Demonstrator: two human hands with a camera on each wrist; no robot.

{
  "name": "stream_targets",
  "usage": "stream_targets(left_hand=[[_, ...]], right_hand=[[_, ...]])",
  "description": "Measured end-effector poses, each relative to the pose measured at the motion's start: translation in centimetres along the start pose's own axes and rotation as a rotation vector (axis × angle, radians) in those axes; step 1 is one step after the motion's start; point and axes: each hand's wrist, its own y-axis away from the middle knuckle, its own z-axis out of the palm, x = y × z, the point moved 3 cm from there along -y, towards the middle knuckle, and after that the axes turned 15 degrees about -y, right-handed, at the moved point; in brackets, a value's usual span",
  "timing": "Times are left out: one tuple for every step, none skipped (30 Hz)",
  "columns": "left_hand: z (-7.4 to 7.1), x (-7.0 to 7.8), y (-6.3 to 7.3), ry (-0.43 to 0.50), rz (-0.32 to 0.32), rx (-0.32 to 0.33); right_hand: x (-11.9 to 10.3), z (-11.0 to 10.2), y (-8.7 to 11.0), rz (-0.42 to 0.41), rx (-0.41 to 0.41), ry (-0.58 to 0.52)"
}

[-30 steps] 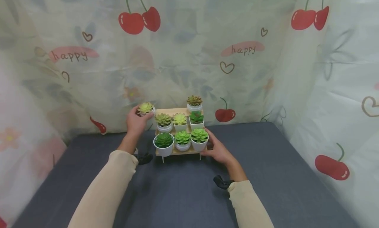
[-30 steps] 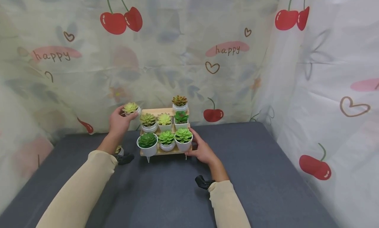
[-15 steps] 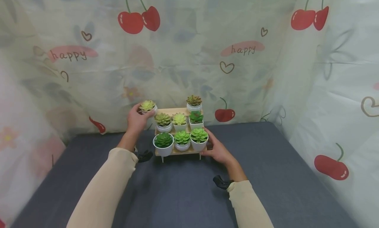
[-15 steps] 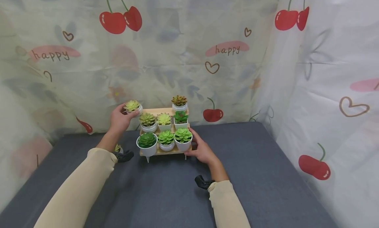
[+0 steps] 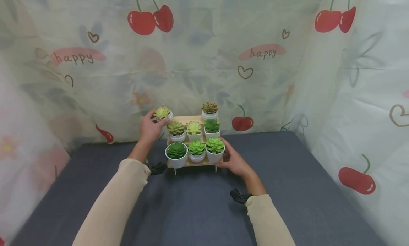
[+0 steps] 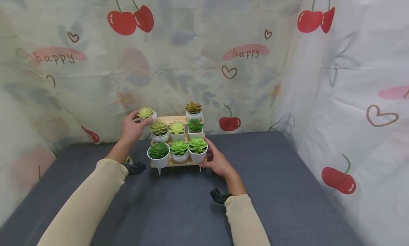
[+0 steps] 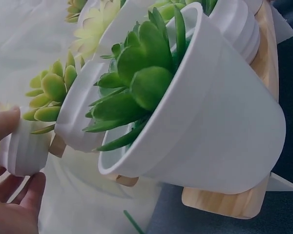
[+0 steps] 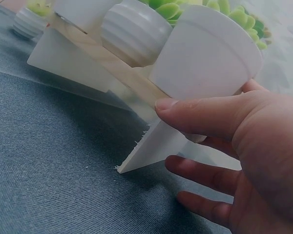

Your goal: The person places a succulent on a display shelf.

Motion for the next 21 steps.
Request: stream_targets(left_hand=[[0.03,0.02,-0.01,0.004,0.003,0.006],[0.05,0.05,0.01,0.001,0.008,0.011],[0.07,0.1,0.03,-0.001,0.014,0.015],[0.09,0.13,0.05,-0.005,0.018,0.018],[0.12,0.17,0.05,-0.01,0.025,0.021],[0.12,0.23,0.05,-0.017,0.031,0.018],[0.11,0.23,0.06,-0.019,0.034,0.012],[0.12,0.27,0.07,-0.018,0.038,0.004],[0.13,0.32,0.06,-0.014,0.039,-0.006],[0.16,0.35,0.02,-0.01,0.039,-0.016],[0.17,0.38,-0.01,-0.007,0.037,-0.025],[0.19,0.4,-0.04,0.0,0.034,-0.035],[0.24,0.4,-0.09,0.011,0.03,-0.039],[0.28,0.41,-0.13,0.018,0.029,-0.04],[0.31,0.38,-0.16,0.022,0.025,-0.039],[0.34,0.35,-0.16,0.025,0.024,-0.036],[0.36,0.31,-0.14,0.028,0.021,-0.033],[0.39,0.29,-0.1,0.034,0.021,-0.025],[0.42,0.27,-0.06,0.036,0.02,-0.018],[0.44,0.26,-0.01,0.035,0.018,-0.01],[0.46,0.28,0.06,0.034,0.016,-0.001]], right_hand=[[-0.02,-0.01,-0.02,-0.002,0.001,0.0],[-0.05,-0.01,-0.01,-0.002,-0.001,0.0],[-0.06,-0.02,-0.02,-0.003,-0.002,0.0],[-0.06,-0.01,-0.04,-0.005,-0.006,0.002],[-0.05,-0.01,-0.03,-0.007,-0.008,-0.002],[-0.03,-0.02,-0.04,-0.006,-0.007,-0.004],[0.0,0.01,-0.06,-0.009,-0.012,-0.005],[0.03,0.02,-0.07,-0.012,-0.014,-0.006],[0.05,0.03,-0.09,-0.015,-0.016,-0.009],[0.08,0.02,-0.11,-0.016,-0.017,-0.01],[0.08,0.02,-0.1,-0.016,-0.017,-0.012],[0.09,0.01,-0.12,-0.012,-0.013,-0.012],[0.09,-0.01,-0.12,-0.011,-0.011,-0.012],[0.08,-0.04,-0.11,-0.009,-0.008,-0.015],[0.06,-0.05,-0.1,-0.011,-0.009,-0.015],[0.06,-0.05,-0.09,-0.009,-0.007,-0.015],[0.03,-0.03,-0.07,-0.011,-0.008,-0.014],[0.05,-0.04,-0.07,-0.01,-0.007,-0.014],[0.06,-0.03,-0.07,-0.01,-0.006,-0.014],[0.07,-0.02,-0.06,-0.009,-0.007,-0.016],[0.08,-0.01,-0.05,-0.009,-0.006,-0.015]])
